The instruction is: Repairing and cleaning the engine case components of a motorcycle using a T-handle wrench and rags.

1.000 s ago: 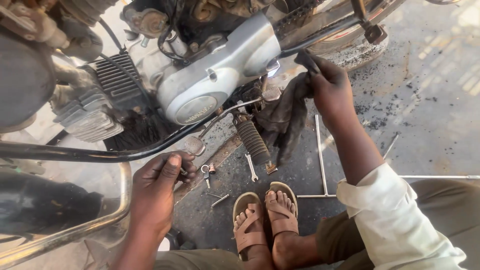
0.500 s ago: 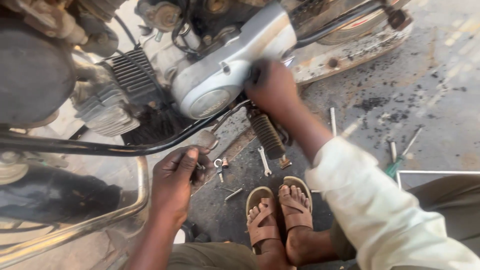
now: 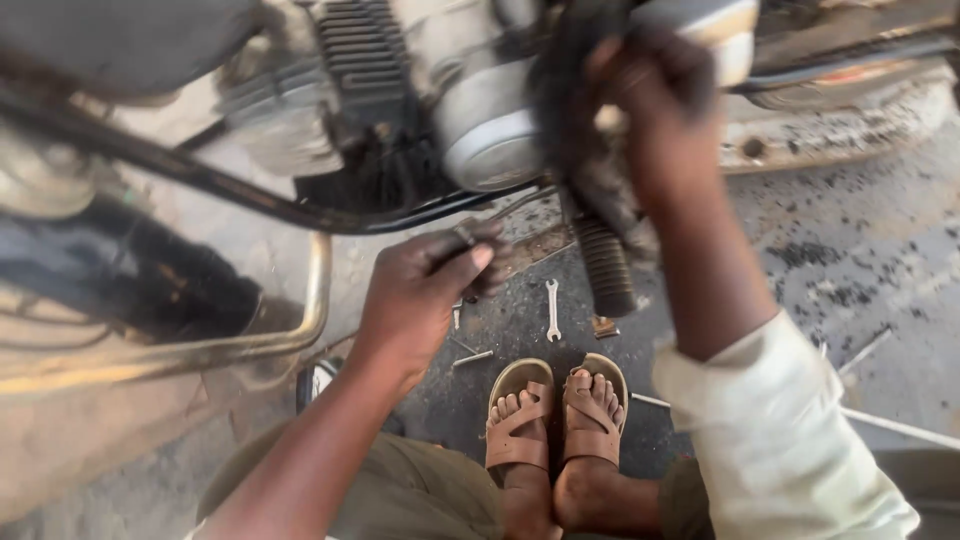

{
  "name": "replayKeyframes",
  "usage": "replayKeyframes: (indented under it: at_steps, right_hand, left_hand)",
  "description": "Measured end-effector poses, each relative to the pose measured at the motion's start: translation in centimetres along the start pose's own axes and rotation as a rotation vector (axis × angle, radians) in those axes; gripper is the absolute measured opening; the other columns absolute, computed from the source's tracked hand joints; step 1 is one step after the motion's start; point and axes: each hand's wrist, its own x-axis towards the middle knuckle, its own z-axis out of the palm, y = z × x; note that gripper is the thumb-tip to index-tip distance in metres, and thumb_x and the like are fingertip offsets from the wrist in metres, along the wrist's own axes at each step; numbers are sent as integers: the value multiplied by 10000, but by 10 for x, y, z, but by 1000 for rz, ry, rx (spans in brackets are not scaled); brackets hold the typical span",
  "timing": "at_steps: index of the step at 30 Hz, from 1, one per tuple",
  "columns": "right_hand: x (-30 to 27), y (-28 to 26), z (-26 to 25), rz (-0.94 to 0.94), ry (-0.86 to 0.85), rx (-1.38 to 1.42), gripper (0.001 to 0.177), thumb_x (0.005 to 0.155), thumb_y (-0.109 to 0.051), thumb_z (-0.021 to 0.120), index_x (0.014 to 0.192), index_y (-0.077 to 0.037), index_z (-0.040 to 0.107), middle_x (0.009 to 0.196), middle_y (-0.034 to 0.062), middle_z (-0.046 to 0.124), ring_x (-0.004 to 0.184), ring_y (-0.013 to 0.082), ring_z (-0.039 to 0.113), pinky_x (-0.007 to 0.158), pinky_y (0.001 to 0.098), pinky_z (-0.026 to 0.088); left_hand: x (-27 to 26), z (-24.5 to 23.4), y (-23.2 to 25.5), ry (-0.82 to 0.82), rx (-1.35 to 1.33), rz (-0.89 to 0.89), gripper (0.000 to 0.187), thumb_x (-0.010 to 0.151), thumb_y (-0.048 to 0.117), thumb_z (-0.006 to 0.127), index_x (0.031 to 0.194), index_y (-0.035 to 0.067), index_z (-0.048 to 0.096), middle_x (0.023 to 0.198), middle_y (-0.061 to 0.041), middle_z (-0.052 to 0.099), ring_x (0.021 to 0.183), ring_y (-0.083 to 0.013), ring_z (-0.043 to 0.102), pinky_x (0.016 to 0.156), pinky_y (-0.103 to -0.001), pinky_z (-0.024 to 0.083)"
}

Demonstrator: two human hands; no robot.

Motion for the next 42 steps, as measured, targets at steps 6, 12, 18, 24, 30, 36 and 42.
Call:
replayKeyframes:
  at_steps: [6, 12, 18, 24, 30, 36, 42]
  right_hand:
    - [-6, -17, 75, -901, -343, -1012, 307, 830, -228, 758, 1058, -23, 734, 868, 135, 723, 928, 317, 684, 884, 497, 547]
    - [12, 10, 20, -776, -396, -895, 295, 882, -89, 668, 1172, -97, 725, 1061, 162, 729, 1067, 319, 695, 982, 444, 571]
    - [18, 57, -43, -653, -88, -1092, 124, 956, -83, 742, 1048, -68, 661, 1002, 97, 683, 884, 300, 689, 842, 390, 569]
    - [-6, 29, 72, -809, -300, -1070, 189, 767, -125, 736, 948, -120, 680, 925, 127, 667, 988, 330, 642, 887, 482, 553]
    - [19, -2, -71, -808, -159, -1255, 149, 1013, -70, 664, 1146, -19, 709, 1101, 155, 712, 1052, 344, 698, 1015, 455, 576]
    - [24, 57, -45, -843, -109, -1302, 102, 1015, -139, 690, 1028, -38, 703, 1042, 177, 683, 1064, 366, 644, 987, 499, 495]
    - [34, 23, -36, -859, -211, -1403, 89, 921, -91, 665, 991, -64, 713, 986, 172, 646, 990, 377, 604, 920, 483, 490]
  left_hand:
    - [2, -12, 0, 282, -252, -57, 295, 914, 134, 738, 1185, 20, 754, 945, -110, 793, 760, -161, 696, 724, -306, 590]
    - [2, -24, 0, 324, -263, -4, 316, 903, 182, 705, 1185, 43, 740, 990, -91, 794, 763, -159, 705, 717, -316, 604]
    - [-17, -29, 3, 328, -476, -135, 278, 932, 158, 692, 1167, 14, 732, 1009, -109, 800, 779, -164, 703, 704, -307, 571]
    - [-6, -13, 16, 301, -636, 168, 283, 957, 142, 705, 1201, -2, 698, 1025, -132, 754, 792, -191, 686, 743, -344, 569]
    - [-33, -43, 11, 413, -503, -58, 301, 925, 193, 664, 1190, 65, 726, 1041, -25, 779, 795, -125, 693, 725, -308, 560]
    - [-11, -42, -4, 430, -424, -175, 286, 919, 249, 697, 1154, 103, 770, 964, -51, 725, 742, -140, 642, 670, -278, 552]
    - [-24, -36, 7, 265, -545, 51, 291, 920, 250, 728, 1157, 91, 780, 963, -1, 713, 724, -104, 643, 640, -259, 532]
